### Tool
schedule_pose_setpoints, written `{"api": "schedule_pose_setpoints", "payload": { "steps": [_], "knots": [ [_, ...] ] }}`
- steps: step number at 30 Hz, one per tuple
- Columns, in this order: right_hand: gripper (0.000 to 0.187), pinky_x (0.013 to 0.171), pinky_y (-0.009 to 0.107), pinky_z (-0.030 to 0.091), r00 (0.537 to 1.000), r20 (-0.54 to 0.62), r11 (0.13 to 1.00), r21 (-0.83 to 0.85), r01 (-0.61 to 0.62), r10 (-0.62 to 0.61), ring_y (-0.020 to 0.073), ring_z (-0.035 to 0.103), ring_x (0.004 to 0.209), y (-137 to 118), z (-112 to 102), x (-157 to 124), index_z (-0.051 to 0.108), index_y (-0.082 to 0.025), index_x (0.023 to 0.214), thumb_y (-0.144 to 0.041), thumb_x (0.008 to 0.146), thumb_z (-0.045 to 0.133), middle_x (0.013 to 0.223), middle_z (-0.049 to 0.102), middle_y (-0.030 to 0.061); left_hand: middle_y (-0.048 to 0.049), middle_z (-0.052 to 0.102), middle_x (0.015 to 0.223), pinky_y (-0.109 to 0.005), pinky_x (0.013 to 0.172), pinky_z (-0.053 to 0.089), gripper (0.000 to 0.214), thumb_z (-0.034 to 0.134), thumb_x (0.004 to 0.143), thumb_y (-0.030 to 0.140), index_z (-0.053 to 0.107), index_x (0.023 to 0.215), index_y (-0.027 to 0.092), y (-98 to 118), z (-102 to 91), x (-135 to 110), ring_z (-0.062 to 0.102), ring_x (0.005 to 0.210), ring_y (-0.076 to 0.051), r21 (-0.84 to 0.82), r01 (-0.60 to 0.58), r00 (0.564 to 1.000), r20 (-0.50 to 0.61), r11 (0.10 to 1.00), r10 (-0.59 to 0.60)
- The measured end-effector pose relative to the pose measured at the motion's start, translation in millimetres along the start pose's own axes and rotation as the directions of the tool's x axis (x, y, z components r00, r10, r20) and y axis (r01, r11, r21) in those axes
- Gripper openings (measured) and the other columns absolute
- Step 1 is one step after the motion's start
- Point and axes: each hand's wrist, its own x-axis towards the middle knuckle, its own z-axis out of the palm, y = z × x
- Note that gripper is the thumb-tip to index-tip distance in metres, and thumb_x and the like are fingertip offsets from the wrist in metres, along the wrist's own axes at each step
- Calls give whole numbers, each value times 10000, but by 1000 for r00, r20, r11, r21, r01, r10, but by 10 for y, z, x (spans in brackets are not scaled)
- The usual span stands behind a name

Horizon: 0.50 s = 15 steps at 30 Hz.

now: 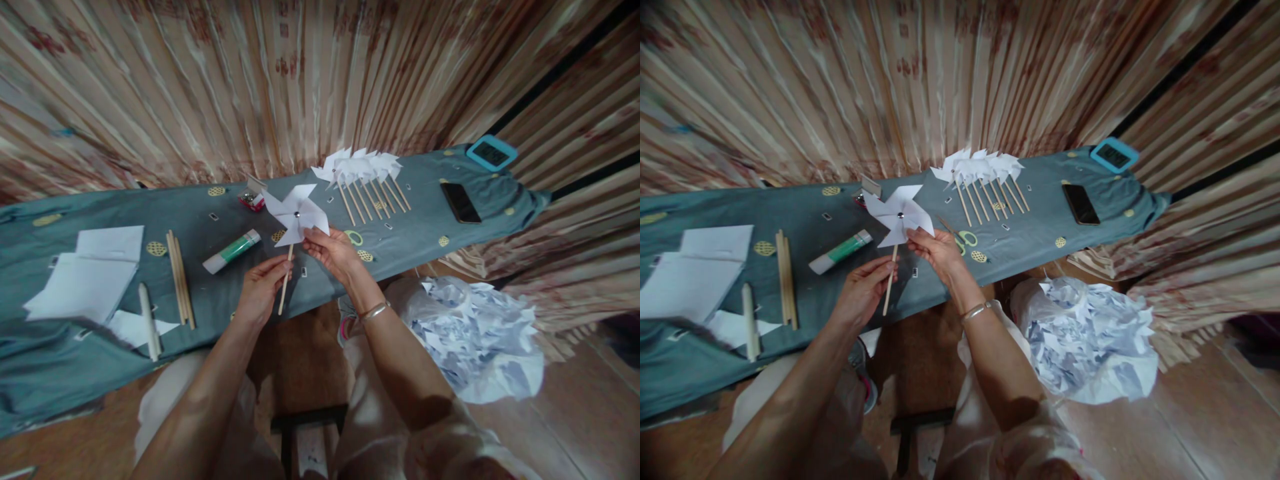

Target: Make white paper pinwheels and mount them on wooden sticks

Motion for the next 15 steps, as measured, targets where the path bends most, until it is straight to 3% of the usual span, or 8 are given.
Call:
{"api": "schedule_pose_setpoints", "payload": {
  "steps": [15],
  "knots": [
    [378,592,201,494,996,80,994,-97,56,-48,79,623,579,53,-64,51,746,-182,664,-355,408,965,640,734,-15,-15,725,653,-210,615,490,453,973,335,350,783,705,170,6,-4,-16,598,584,-84,3,9,1000,-6,1000,-9]
  ]
}}
